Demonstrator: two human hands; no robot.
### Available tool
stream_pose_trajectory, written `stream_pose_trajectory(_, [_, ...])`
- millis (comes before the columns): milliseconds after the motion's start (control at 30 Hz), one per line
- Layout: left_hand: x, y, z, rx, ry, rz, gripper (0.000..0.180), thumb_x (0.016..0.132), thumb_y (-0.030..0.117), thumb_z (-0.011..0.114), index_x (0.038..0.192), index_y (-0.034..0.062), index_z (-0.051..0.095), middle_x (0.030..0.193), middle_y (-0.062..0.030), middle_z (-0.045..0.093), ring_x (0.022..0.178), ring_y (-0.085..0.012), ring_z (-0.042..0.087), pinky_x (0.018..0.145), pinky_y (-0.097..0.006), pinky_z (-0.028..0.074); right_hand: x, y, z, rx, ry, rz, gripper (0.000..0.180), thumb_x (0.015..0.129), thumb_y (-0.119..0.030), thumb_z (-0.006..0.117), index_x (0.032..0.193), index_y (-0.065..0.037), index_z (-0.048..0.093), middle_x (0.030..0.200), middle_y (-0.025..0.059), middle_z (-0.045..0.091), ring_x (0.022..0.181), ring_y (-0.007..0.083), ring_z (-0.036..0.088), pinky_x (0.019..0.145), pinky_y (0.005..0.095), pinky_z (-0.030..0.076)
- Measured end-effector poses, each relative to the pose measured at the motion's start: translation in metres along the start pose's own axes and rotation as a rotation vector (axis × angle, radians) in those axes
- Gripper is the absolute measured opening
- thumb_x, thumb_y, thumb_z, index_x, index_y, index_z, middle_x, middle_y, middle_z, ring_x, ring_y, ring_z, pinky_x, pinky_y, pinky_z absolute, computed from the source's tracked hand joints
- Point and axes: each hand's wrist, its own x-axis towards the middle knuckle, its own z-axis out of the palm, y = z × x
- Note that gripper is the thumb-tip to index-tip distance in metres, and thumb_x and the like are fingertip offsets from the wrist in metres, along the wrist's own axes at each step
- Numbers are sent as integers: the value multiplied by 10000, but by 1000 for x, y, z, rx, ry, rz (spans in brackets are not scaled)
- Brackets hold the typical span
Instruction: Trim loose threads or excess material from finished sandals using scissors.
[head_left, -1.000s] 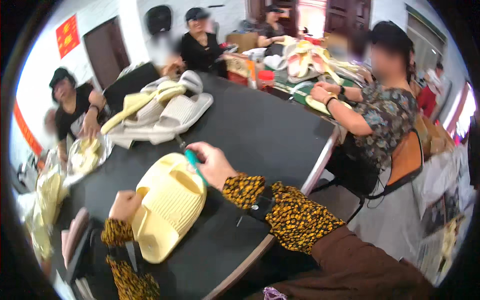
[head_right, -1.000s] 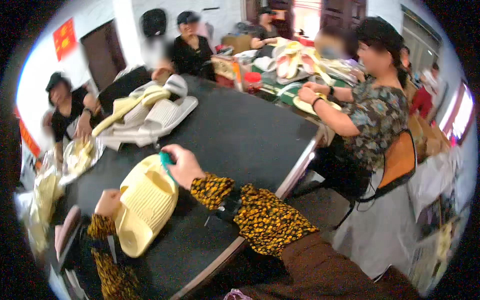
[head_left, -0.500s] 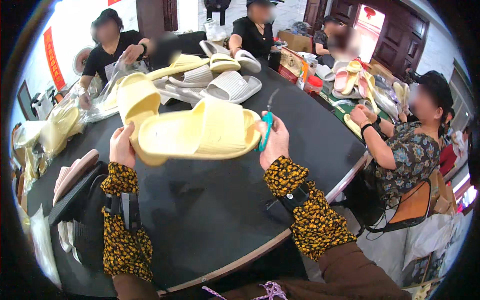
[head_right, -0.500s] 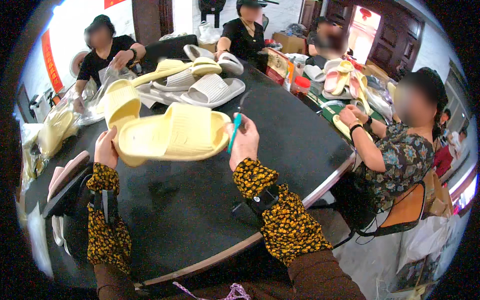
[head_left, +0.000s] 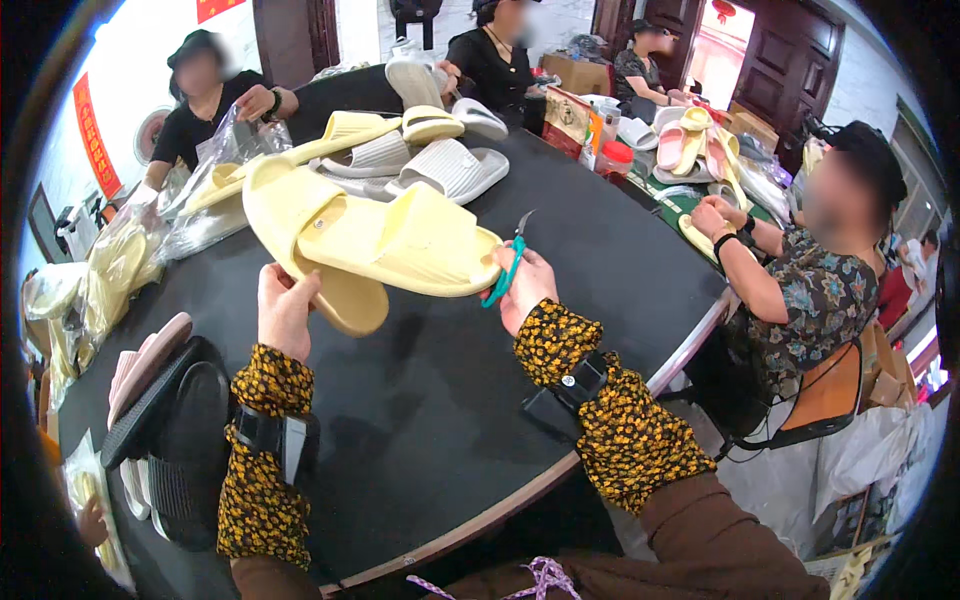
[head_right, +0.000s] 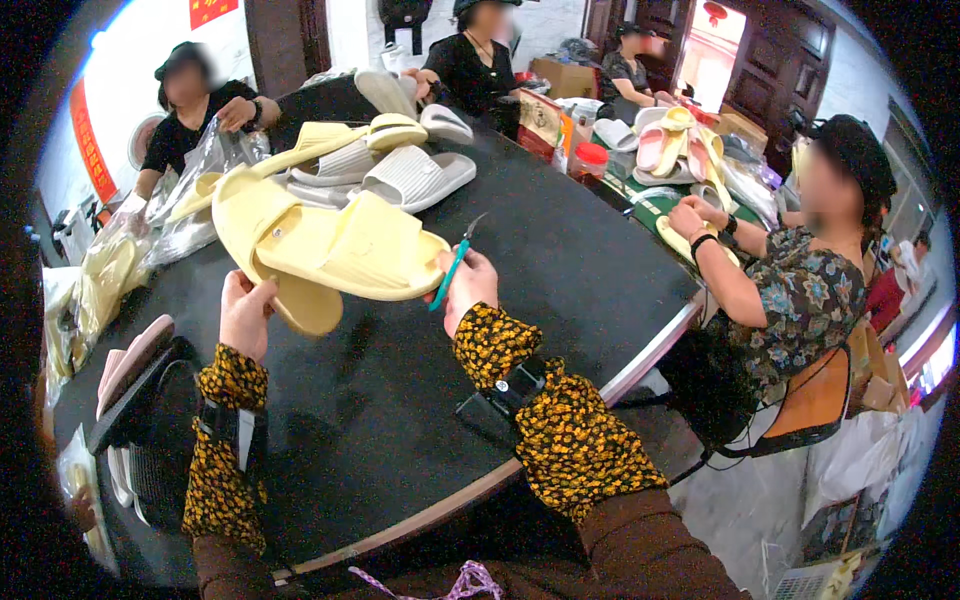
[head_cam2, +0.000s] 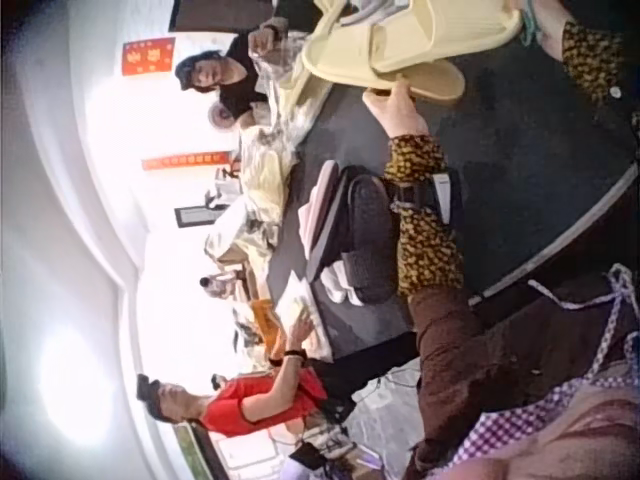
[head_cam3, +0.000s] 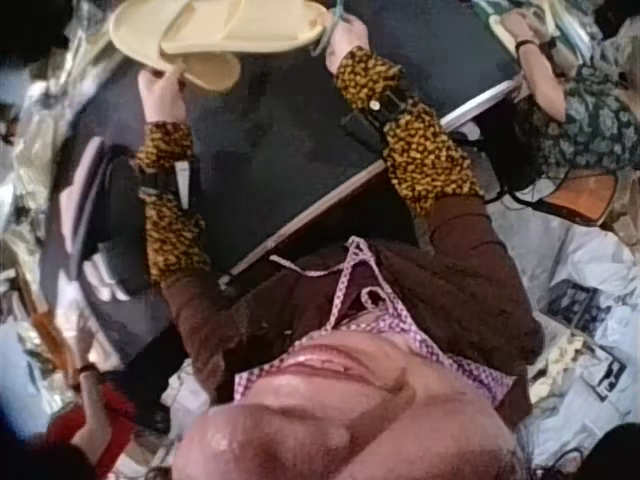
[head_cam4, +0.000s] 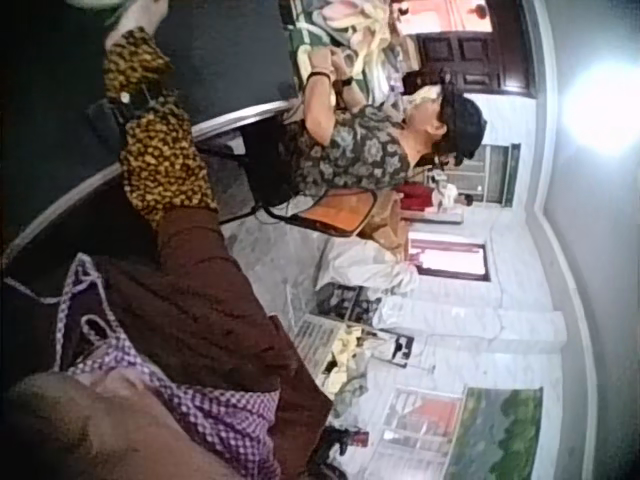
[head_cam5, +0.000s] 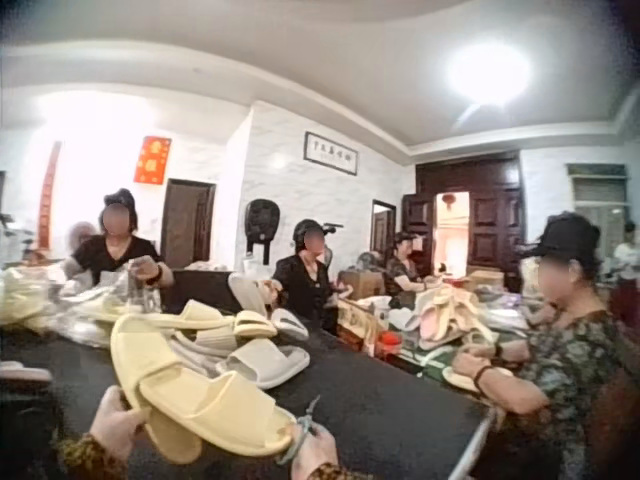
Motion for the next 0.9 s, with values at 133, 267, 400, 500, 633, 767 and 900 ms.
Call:
stream_pose_trajectory(133, [-10,3,15,42,-58,-66,321,772,53,582,1009,-26,380,951,-124,527,779,-180,579,640,-302,521,-1,-2,1,-4,-49,89,214,770,-96,573,939,26,522,780,98,579,573,185,578,395,288,480])
stream_pose_trajectory(267, [-19,7,25,5,-105,-89,310,816,46,523,1061,-24,348,1011,-170,527,807,-254,616,622,-368,562,-6,1,7,-32,-98,71,231,756,-115,597,933,-2,501,776,98,572,593,193,568,432,301,471])
stream_pose_trajectory(400, [-23,11,30,-21,-119,-67,303,829,41,507,1079,-24,348,1027,-177,533,828,-274,623,623,-386,569,-11,1,10,-58,-75,62,264,766,-120,591,966,8,475,790,103,568,606,189,572,439,292,479])
stream_pose_trajectory(500, [-18,9,29,-106,-186,-115,314,813,36,512,1078,-46,363,1014,-172,544,797,-259,632,585,-363,569,-8,4,8,-66,-78,38,444,767,-145,608,1096,84,418,894,137,549,619,180,570,393,282,468])
stream_pose_trajectory(633, [-1,12,10,-144,-209,-172,309,822,32,483,1102,-47,380,1047,-179,544,801,-277,630,605,-385,571,-16,-6,12,-72,-140,42,352,777,-185,619,1048,-18,468,823,72,540,626,152,547,442,279,463])
stream_pose_trajectory(767, [7,-8,-3,-182,-90,-233,284,855,47,431,1124,-42,409,1041,-180,566,830,-311,622,632,-423,562,-18,-22,11,6,-2,-90,379,771,-189,634,1069,-35,457,757,51,523,577,108,527,404,250,435])
stream_pose_trajectory(900, [-5,-12,-2,-157,-132,-270,307,824,46,469,1119,-36,438,1025,-171,575,834,-307,622,647,-424,558,-28,-28,21,128,-93,-151,414,794,-141,611,1146,-16,432,737,51,533,532,96,513,374,221,414])
